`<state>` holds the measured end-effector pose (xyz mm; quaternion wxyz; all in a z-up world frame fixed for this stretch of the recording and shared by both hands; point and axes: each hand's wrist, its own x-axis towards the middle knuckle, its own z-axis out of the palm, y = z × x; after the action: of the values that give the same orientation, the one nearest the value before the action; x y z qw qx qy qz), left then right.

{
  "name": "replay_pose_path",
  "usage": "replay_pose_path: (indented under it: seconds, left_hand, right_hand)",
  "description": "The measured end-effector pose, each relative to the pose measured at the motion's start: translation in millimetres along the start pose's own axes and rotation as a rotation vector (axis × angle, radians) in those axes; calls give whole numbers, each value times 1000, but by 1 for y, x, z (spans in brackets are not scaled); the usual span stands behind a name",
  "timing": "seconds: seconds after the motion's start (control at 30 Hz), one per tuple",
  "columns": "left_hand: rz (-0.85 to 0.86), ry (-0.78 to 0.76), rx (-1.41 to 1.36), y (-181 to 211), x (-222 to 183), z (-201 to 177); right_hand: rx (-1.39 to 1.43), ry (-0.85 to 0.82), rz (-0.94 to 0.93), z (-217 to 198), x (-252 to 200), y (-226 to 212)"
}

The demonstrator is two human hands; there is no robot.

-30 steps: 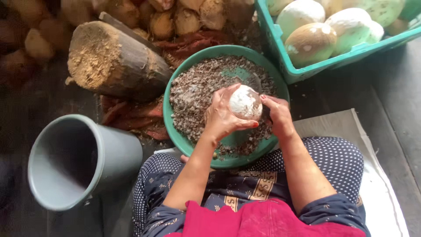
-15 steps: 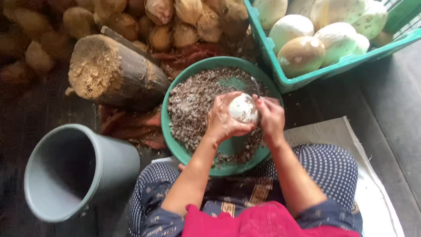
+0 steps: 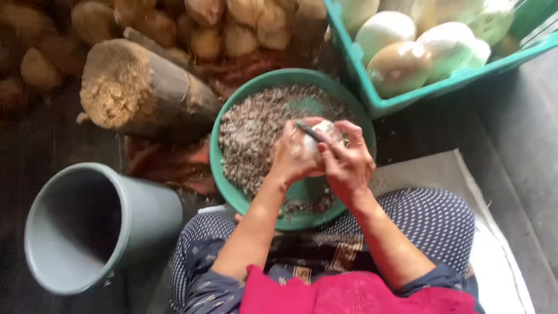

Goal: The person sits cross-legged on the floor and uses a knife to peel the husk off a coconut. They rotate the coconut in their hands while scraping away the outer layer into a green basin, then reach for another coconut from a nearby pile.

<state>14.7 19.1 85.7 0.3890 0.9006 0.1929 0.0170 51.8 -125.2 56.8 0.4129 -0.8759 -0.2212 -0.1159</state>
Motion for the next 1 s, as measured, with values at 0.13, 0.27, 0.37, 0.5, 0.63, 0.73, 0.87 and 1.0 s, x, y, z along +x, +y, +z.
replay_pose_path:
  seconds: [0.13,0.27,0.37,0.5,0.63,0.73,0.87,1.0]
  left_hand:
    - [48,-4,-30,-7,7,-3]
    - [90,-82,-33,-8,2,-9]
    - [84,-128,0,1,-10,-24]
    - [18,-77,0,7,-4,-17]
    - [-25,-66,28,-2,1,-6]
    - [34,-18,-72,-12,3,5]
    - [87,-2,-49,-14,7,3]
    - [32,-33,2,4,-3,-6]
  right_hand:
    - [134,-82,363,24,16,35]
    - [786,-49,620,67,5,76]
    - [875,-70,766,80,-15,86]
    - [908,-54,814,122,-8,124]
    - [254,-54,345,17,2,28]
    - [14,48,-53,11,-2,15]
    - [507,-28,470,51,19,63]
    - [272,-43,274,2,0,10]
